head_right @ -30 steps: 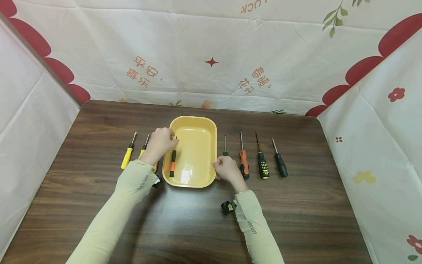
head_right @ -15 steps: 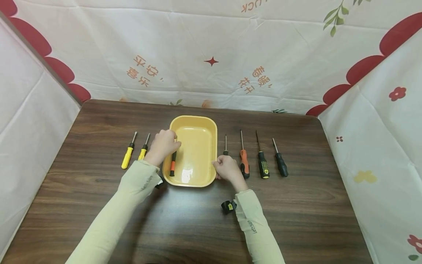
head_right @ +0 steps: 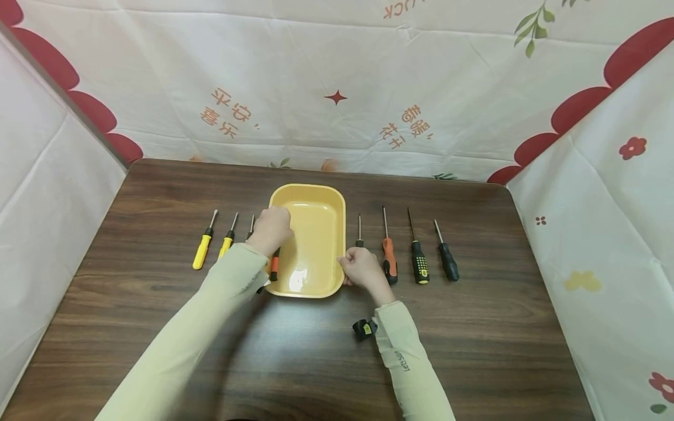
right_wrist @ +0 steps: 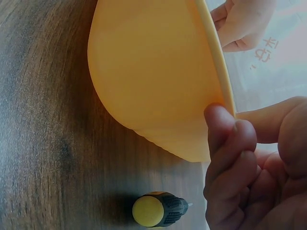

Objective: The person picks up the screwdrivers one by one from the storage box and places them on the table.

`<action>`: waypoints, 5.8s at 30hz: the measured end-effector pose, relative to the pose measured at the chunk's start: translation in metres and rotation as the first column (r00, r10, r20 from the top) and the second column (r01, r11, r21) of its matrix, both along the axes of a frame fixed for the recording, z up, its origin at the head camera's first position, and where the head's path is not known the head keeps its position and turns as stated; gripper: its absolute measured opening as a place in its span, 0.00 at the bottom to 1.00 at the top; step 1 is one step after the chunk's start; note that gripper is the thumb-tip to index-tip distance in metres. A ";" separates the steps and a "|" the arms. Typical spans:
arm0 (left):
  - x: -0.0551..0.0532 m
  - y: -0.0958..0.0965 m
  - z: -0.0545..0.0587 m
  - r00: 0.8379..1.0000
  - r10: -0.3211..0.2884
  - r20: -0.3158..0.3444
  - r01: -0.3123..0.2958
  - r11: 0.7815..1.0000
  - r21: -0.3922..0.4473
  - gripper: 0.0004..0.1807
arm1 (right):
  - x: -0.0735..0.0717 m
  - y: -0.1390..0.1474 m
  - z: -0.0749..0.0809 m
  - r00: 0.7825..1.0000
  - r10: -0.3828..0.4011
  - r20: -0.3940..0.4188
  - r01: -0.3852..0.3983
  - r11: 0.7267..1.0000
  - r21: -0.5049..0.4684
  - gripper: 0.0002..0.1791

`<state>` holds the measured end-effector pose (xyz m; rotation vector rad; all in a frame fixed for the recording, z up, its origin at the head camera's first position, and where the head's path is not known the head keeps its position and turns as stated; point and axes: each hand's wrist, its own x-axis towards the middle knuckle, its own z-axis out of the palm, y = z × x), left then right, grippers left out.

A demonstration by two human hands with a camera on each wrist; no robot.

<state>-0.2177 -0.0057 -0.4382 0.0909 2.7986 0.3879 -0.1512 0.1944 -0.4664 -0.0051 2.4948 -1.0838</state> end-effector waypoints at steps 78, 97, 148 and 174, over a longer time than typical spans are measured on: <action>0.004 0.020 -0.017 0.971 0.111 0.213 -0.102 0.993 -0.051 0.12 | 0.000 -0.001 -0.001 1.000 -0.004 0.003 0.004 1.000 0.003 0.15; 0.004 0.020 0.010 0.992 -0.059 0.111 0.067 0.995 -0.068 0.06 | 0.000 0.000 0.001 1.000 0.006 0.006 -0.006 1.000 0.008 0.15; 0.040 -0.047 0.038 0.948 0.001 -0.319 0.059 0.982 0.179 0.19 | 0.000 -0.002 0.001 1.000 0.010 -0.009 -0.010 1.000 0.019 0.15; 0.042 -0.123 0.014 0.896 0.177 -0.407 -0.079 0.966 0.245 0.12 | 0.000 0.000 0.001 1.000 -0.004 -0.001 0.004 1.000 0.017 0.16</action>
